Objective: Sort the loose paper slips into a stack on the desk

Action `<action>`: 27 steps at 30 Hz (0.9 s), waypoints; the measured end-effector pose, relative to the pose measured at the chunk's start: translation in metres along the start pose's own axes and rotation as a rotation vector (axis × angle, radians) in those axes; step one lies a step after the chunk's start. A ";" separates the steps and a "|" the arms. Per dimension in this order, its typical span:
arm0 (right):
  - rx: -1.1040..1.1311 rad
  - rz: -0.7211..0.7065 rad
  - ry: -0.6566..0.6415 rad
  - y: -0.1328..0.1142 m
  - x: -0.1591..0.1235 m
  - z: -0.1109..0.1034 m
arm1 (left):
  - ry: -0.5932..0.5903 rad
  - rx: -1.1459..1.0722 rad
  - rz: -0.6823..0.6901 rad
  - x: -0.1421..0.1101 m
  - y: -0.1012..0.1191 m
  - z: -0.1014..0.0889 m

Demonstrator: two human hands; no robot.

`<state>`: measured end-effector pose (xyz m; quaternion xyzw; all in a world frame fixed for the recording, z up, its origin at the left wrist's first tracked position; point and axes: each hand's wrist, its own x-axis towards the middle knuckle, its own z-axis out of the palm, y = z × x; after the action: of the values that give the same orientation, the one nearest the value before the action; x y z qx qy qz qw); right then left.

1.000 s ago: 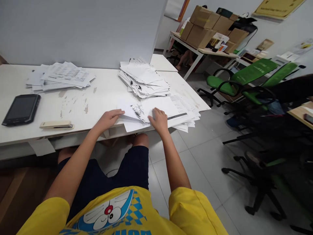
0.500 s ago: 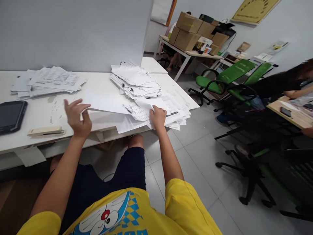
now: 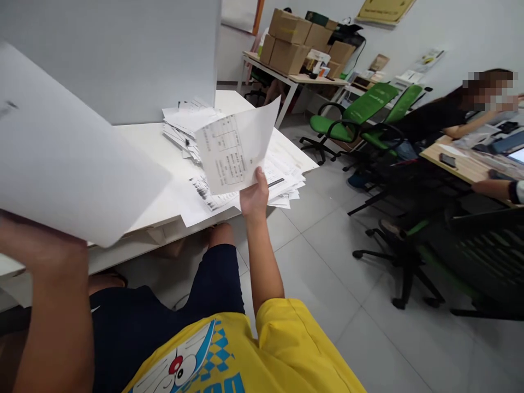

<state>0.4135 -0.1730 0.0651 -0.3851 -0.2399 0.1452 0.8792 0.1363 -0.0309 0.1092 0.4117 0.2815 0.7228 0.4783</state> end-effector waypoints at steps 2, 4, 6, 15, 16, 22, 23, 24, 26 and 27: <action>0.139 0.191 -0.016 0.009 -0.016 0.015 | -0.027 -0.045 0.000 -0.015 -0.014 0.007; 0.218 0.378 -0.030 0.024 -0.036 0.027 | -0.001 -0.060 -0.077 -0.028 -0.033 0.011; 0.272 0.539 -0.039 0.040 -0.056 0.034 | 0.062 -0.102 -0.200 -0.041 -0.051 0.012; 0.241 0.690 -0.032 0.057 -0.091 0.037 | -0.041 -0.182 -0.573 -0.064 -0.078 -0.003; 0.215 0.690 -0.041 0.054 -0.091 0.037 | -0.048 -0.179 -0.578 -0.065 -0.078 -0.005; 0.075 0.641 -0.154 0.049 -0.097 0.032 | -0.010 -0.178 -0.579 -0.077 -0.077 -0.013; 0.059 0.644 -0.185 0.049 -0.098 0.030 | -0.014 -0.187 -0.582 -0.079 -0.076 -0.014; 0.048 0.653 -0.220 0.050 -0.099 0.029 | -0.016 -0.194 -0.581 -0.081 -0.076 -0.014; 0.046 0.673 -0.297 0.051 -0.100 0.026 | -0.019 -0.192 -0.573 -0.082 -0.076 -0.016; 0.051 0.681 -0.332 0.051 -0.100 0.025 | -0.015 -0.179 -0.566 -0.082 -0.077 -0.016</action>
<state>0.3127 -0.1684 0.0106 -0.3919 -0.2336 0.4954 0.7392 0.1743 -0.0773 0.0129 0.2780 0.3168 0.5797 0.6974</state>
